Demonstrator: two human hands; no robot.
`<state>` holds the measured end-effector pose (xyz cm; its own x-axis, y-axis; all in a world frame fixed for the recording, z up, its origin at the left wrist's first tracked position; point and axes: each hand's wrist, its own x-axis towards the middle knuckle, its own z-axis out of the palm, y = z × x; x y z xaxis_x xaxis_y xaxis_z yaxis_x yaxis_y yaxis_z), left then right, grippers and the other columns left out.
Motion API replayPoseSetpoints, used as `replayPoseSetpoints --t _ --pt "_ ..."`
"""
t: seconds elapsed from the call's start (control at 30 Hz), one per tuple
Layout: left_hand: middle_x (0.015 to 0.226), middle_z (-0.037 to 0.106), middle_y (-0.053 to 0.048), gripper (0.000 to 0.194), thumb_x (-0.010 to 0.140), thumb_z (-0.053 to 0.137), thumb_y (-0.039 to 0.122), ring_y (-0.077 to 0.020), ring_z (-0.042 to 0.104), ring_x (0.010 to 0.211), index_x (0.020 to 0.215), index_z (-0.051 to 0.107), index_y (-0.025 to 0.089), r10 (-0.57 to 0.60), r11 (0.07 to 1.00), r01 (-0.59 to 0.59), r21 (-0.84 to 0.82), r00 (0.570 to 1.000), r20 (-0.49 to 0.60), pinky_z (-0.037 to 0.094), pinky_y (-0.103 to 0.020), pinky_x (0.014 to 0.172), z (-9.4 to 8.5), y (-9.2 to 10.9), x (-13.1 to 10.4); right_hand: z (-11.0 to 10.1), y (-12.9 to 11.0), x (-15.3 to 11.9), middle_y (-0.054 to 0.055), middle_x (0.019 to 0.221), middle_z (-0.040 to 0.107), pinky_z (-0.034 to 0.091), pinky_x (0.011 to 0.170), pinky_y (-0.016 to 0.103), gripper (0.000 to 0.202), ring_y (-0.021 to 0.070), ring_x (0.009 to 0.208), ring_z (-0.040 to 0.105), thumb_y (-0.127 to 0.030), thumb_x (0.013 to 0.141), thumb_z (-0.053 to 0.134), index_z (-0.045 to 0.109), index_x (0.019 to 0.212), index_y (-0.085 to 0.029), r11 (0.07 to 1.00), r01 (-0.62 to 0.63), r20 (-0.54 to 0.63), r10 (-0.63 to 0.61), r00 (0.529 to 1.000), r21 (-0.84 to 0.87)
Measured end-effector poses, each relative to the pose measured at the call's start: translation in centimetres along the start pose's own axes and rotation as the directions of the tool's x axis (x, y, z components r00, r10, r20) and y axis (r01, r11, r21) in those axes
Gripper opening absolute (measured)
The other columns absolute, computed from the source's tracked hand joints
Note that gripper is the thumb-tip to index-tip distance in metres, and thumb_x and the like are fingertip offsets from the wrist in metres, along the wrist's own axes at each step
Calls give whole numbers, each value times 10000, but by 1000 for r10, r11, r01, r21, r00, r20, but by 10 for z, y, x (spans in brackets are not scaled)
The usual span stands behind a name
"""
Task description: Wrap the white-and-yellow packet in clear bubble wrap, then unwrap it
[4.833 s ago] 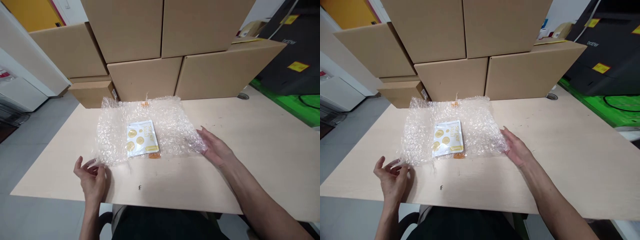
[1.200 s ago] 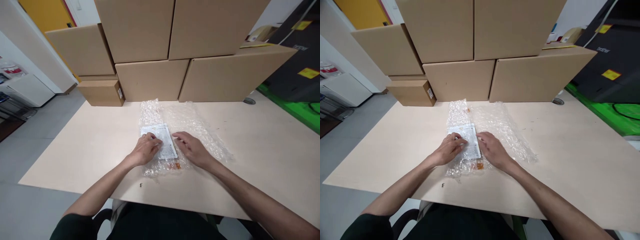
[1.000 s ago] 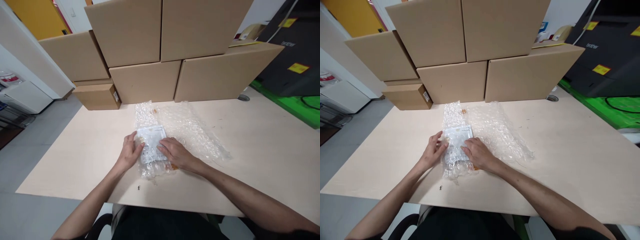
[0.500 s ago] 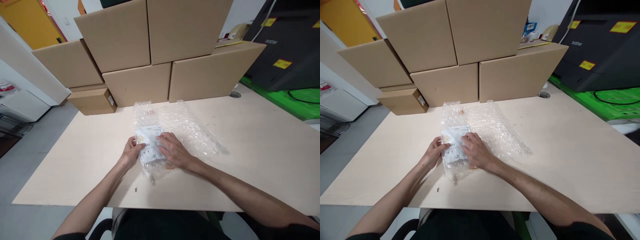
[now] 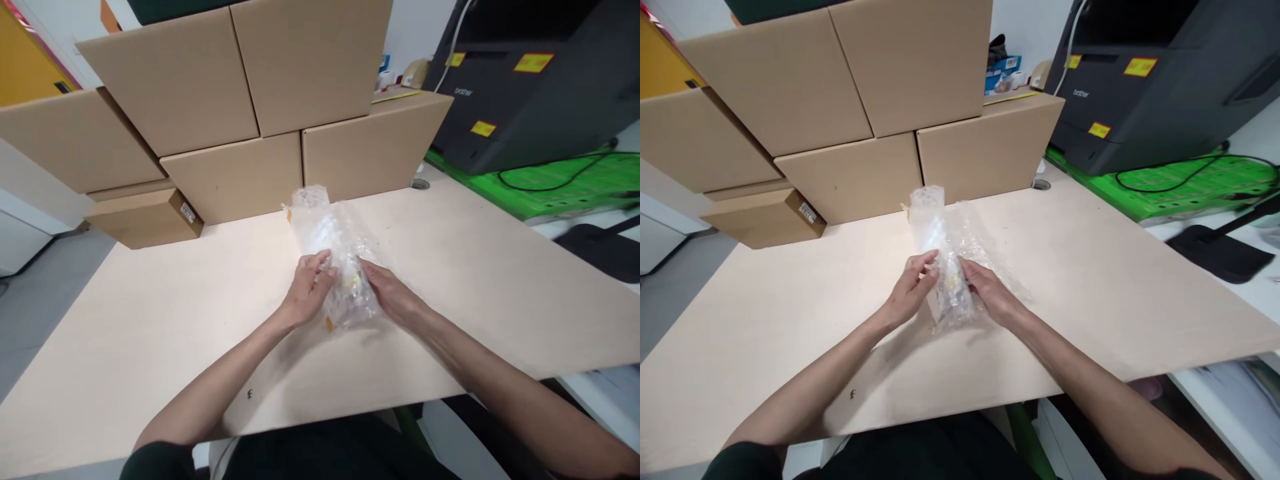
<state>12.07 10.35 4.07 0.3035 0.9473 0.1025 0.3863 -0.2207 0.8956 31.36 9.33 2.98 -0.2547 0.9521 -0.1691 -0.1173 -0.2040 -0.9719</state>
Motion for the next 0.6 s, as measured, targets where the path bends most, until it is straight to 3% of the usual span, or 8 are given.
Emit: replayPoseSetpoints --t 0.1,0.23,0.33,0.43,0.5,0.6 --pt "1282 510 -157 538 920 501 432 -318 467 1228 1394 526 179 17 985 -35 166 994 110 450 -473 994 20 -6 11 -31 7 -5 87 1008 715 519 797 395 543 258 887 665 -635 792 631 680 1116 -202 994 -46 -202 24 979 -102" --pt "1267 510 -165 485 896 537 378 -333 467 1215 1319 588 149 0 942 -46 334 991 135 417 -498 1037 38 -10 18 -64 5 -5 118 1110 675 502 851 433 509 292 980 632 -601 767 651 684 1094 -212 877 -67 -412 -155 898 -476" --pt "1249 509 -157 475 894 548 378 -318 483 1181 1300 597 138 30 929 -65 365 994 102 413 -489 1041 43 -13 20 -73 1 10 145 1166 651 482 895 454 534 309 1038 619 -617 795 610 668 1120 -198 770 -121 -404 -189 895 -627" --pt "1236 515 -134 465 883 579 395 -307 486 1175 1294 599 177 42 938 -74 338 994 103 428 -485 1028 42 -16 21 -70 -4 33 134 1054 675 483 859 430 516 302 984 633 -625 772 635 671 1029 -178 710 -151 -360 -153 920 -688" --pt "1230 518 -132 469 881 590 406 -306 490 1169 1294 599 184 39 944 -71 321 994 106 438 -482 1015 41 -17 20 -62 -7 46 110 957 686 492 789 397 483 286 910 643 -597 703 721 668 941 -180 734 -158 -350 -114 930 -661" --pt "1229 517 -138 491 886 586 423 -303 492 1165 1305 592 167 37 952 -68 297 993 109 448 -467 1001 40 -18 16 -46 -10 57 58 763 679 490 651 353 425 244 746 634 -501 585 836 638 800 -193 878 -167 -324 14 946 -449"
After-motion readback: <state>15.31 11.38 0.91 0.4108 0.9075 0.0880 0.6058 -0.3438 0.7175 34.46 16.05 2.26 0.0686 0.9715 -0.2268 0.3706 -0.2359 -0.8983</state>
